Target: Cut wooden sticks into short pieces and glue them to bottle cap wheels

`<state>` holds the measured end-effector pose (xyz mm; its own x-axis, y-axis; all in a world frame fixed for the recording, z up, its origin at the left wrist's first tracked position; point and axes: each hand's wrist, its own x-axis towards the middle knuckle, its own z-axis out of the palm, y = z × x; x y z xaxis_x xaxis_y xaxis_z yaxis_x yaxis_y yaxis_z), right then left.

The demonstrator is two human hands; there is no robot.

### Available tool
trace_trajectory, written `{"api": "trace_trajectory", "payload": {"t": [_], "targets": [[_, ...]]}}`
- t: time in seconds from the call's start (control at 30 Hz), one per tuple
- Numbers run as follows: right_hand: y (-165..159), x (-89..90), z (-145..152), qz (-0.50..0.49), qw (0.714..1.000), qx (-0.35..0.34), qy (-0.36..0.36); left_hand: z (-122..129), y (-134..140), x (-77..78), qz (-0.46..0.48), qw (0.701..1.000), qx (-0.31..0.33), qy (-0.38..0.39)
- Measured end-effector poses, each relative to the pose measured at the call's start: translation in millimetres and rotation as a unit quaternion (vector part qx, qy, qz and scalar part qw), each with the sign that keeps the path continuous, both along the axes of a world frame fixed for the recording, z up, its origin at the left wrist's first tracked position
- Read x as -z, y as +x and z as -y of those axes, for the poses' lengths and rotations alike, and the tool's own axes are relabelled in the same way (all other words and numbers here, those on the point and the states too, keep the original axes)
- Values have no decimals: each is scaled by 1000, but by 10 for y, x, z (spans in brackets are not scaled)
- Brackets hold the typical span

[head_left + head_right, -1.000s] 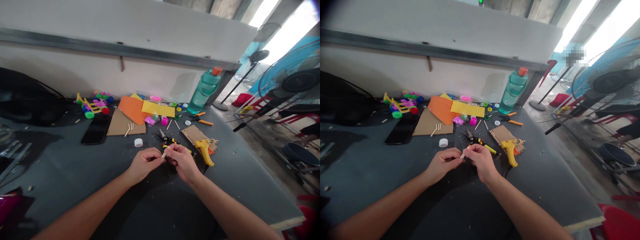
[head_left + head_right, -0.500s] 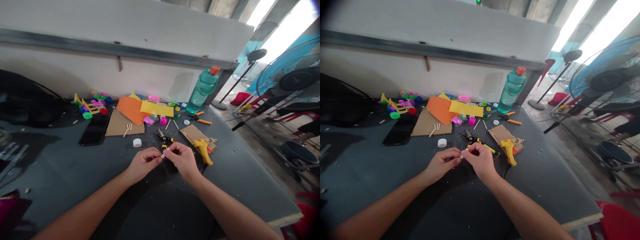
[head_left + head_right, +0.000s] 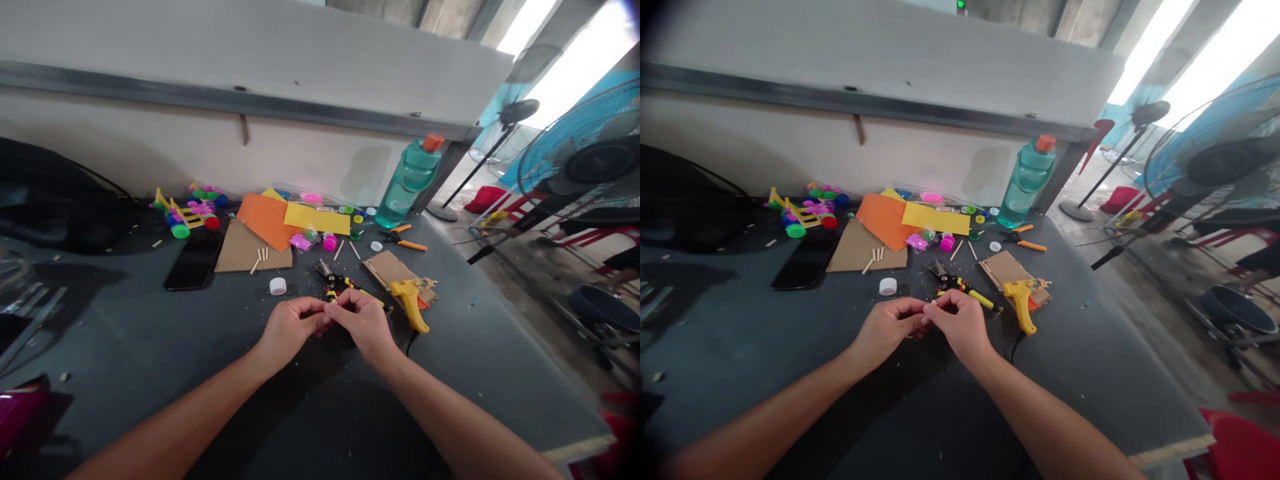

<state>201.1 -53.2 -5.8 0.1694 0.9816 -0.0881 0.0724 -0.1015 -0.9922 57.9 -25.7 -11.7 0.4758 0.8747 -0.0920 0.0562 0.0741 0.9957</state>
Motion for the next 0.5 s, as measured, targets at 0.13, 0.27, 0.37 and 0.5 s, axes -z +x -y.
{"api": "trace_trajectory", "payload": {"t": [0.13,0.27,0.37,0.5], "targets": [[-8,-15,-2,-5,1000,-24,7,-17,-17,-51,-49,998,12,28],[37,-1,-26,2,1000,-9,27,-285,-286,-150,-210,955,-60,200],[75,34,-53,3,999,13,36,-622,-636,-179,-364,869,-183,280],[84,76,-68,16,999,5,34,-930,-928,-50,-496,767,-227,338]]}}
